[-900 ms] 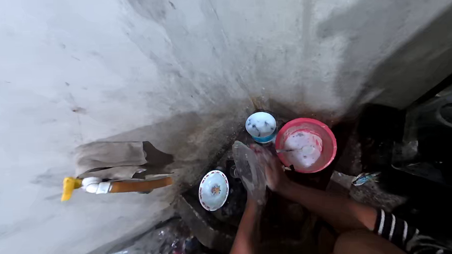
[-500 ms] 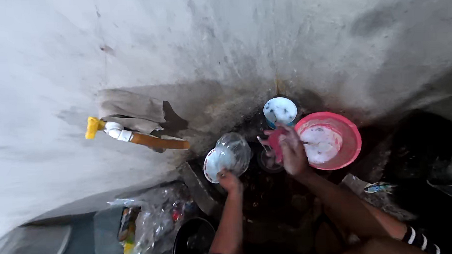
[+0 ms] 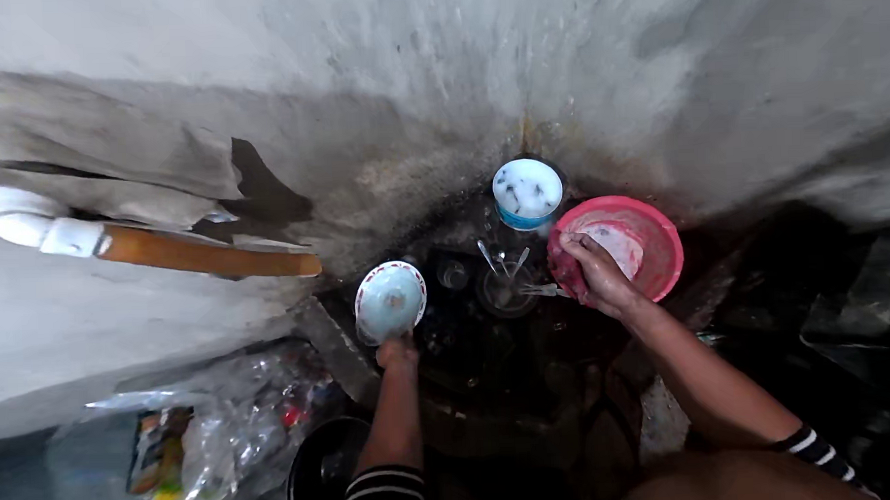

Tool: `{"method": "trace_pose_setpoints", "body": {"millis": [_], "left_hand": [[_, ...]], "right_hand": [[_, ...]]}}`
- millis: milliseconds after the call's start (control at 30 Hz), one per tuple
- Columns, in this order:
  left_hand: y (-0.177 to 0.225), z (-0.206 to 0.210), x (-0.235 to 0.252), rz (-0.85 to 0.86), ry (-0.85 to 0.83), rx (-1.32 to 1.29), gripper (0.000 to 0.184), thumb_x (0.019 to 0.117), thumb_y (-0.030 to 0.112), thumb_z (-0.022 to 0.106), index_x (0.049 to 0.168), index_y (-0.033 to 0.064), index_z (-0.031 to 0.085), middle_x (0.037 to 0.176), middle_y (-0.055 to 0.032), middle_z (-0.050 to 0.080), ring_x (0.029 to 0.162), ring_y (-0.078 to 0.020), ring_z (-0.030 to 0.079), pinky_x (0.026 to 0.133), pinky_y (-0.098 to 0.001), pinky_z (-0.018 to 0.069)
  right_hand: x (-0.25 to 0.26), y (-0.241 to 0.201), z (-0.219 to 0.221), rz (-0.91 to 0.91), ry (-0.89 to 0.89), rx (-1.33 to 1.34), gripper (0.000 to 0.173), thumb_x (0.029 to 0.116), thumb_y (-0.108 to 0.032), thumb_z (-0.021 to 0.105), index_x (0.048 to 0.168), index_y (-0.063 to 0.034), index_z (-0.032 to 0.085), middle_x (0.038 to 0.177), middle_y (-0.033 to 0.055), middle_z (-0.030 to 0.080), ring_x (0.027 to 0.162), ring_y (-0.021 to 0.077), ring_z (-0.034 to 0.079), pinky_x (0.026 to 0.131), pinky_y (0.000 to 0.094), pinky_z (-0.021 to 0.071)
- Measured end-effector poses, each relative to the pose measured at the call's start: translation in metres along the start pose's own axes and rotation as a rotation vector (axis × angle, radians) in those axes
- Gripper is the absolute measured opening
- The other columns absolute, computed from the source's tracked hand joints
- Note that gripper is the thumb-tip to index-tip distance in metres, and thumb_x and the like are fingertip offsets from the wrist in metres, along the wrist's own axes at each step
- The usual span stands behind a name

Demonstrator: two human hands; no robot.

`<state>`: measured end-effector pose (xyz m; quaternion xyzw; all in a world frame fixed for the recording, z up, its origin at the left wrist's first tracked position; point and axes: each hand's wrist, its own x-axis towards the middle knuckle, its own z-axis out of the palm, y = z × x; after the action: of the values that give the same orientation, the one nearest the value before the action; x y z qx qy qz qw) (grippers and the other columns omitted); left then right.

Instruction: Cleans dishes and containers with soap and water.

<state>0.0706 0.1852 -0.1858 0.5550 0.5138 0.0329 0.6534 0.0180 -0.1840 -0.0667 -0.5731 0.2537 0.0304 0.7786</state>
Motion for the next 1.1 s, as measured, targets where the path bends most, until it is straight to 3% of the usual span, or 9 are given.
{"method": "trace_pose_setpoints", "body": {"millis": [200, 300, 367, 467, 600, 733, 900, 1000, 1100], "left_hand": [[0.000, -0.006, -0.039, -0.055, -0.127, 0.111, 0.039, 0.1076, 0.022, 0.051, 0.135, -0.0057, 0.051, 0.117, -0.0222, 0.064, 0.089, -0.0264, 0.069, 0.076, -0.0395, 0.0606], [-0.007, -0.010, -0.083, 0.090, -0.626, 0.503, 0.036, 0.1051, 0.009, 0.053, 0.139, -0.0012, 0.053, 0.131, -0.0196, 0.064, 0.111, -0.0287, 0.068, 0.090, -0.0468, 0.0586], [-0.010, 0.001, -0.091, 0.437, -0.982, 0.883, 0.052, 0.0977, -0.002, 0.057, 0.148, 0.0092, 0.050, 0.145, -0.0105, 0.058, 0.128, -0.0217, 0.061, 0.104, -0.0414, 0.0542], [-0.008, 0.020, -0.097, 0.788, -1.175, 1.256, 0.059, 0.0947, 0.003, 0.064, 0.151, 0.0106, 0.048, 0.147, -0.0126, 0.057, 0.134, -0.0253, 0.057, 0.114, -0.0467, 0.0460], [-0.020, 0.029, -0.069, 0.865, -1.360, 1.426, 0.073, 0.0854, 0.009, 0.078, 0.151, 0.0045, 0.045, 0.149, -0.0165, 0.053, 0.137, -0.0283, 0.052, 0.117, -0.0478, 0.0423], [-0.023, 0.036, -0.057, 0.949, -1.497, 1.279, 0.077, 0.0832, 0.020, 0.084, 0.149, 0.0045, 0.048, 0.151, -0.0159, 0.050, 0.140, -0.0251, 0.049, 0.119, -0.0419, 0.0400], [-0.021, 0.039, -0.061, 0.817, -1.516, 1.315, 0.087, 0.0764, 0.039, 0.090, 0.148, 0.0071, 0.050, 0.150, -0.0138, 0.051, 0.140, -0.0235, 0.048, 0.119, -0.0424, 0.0387], [-0.019, 0.037, -0.061, 0.815, -1.451, 1.276, 0.088, 0.0755, 0.042, 0.089, 0.146, 0.0055, 0.052, 0.144, -0.0158, 0.057, 0.134, -0.0235, 0.055, 0.115, -0.0432, 0.0433], [-0.006, 0.032, -0.062, 0.806, -1.350, 1.114, 0.086, 0.0754, 0.041, 0.089, 0.146, 0.0092, 0.052, 0.138, -0.0077, 0.064, 0.128, -0.0146, 0.060, 0.112, -0.0387, 0.0483]], "right_hand": [[-0.011, 0.006, 0.013, 0.108, -0.165, 0.076, 0.044, 0.1077, -0.032, 0.052, 0.142, -0.0047, 0.047, 0.114, 0.0178, 0.069, 0.095, 0.0284, 0.072, 0.081, 0.0428, 0.0623], [-0.013, 0.018, 0.029, 0.080, -0.131, -0.295, 0.059, 0.0968, -0.034, 0.071, 0.139, -0.0032, 0.043, 0.115, 0.0157, 0.066, 0.089, 0.0242, 0.071, 0.075, 0.0413, 0.0629], [-0.012, 0.026, 0.038, 0.020, -0.155, -0.674, 0.064, 0.0912, -0.043, 0.075, 0.134, -0.0012, 0.052, 0.124, 0.0178, 0.063, 0.105, 0.0265, 0.067, 0.091, 0.0457, 0.0581], [-0.017, 0.036, 0.054, -0.093, -0.324, -0.959, 0.051, 0.0921, -0.043, 0.072, 0.125, -0.0046, 0.064, 0.136, 0.0206, 0.057, 0.120, 0.0326, 0.061, 0.103, 0.0504, 0.0519], [-0.024, 0.060, 0.068, -0.275, -0.543, -1.245, 0.043, 0.0975, -0.040, 0.067, 0.129, -0.0122, 0.066, 0.144, 0.0145, 0.057, 0.126, 0.0345, 0.060, 0.101, 0.0568, 0.0529], [-0.020, 0.071, 0.065, -0.275, -0.565, -1.305, 0.047, 0.0950, -0.039, 0.071, 0.132, -0.0115, 0.063, 0.146, 0.0173, 0.054, 0.127, 0.0378, 0.059, 0.099, 0.0582, 0.0539], [-0.016, 0.062, 0.065, -0.154, -0.610, -1.216, 0.050, 0.0931, -0.029, 0.074, 0.136, -0.0074, 0.059, 0.152, 0.0214, 0.046, 0.116, 0.0378, 0.065, 0.096, 0.0560, 0.0565], [-0.013, 0.037, 0.059, -0.161, -0.428, -1.003, 0.041, 0.0933, -0.033, 0.071, 0.127, -0.0090, 0.067, 0.146, 0.0195, 0.050, 0.122, 0.0311, 0.060, 0.103, 0.0477, 0.0531], [-0.006, 0.022, 0.048, -0.202, -0.207, -0.710, 0.043, 0.0925, -0.039, 0.072, 0.122, -0.0079, 0.068, 0.131, 0.0138, 0.060, 0.111, 0.0206, 0.064, 0.095, 0.0381, 0.0567]]}}
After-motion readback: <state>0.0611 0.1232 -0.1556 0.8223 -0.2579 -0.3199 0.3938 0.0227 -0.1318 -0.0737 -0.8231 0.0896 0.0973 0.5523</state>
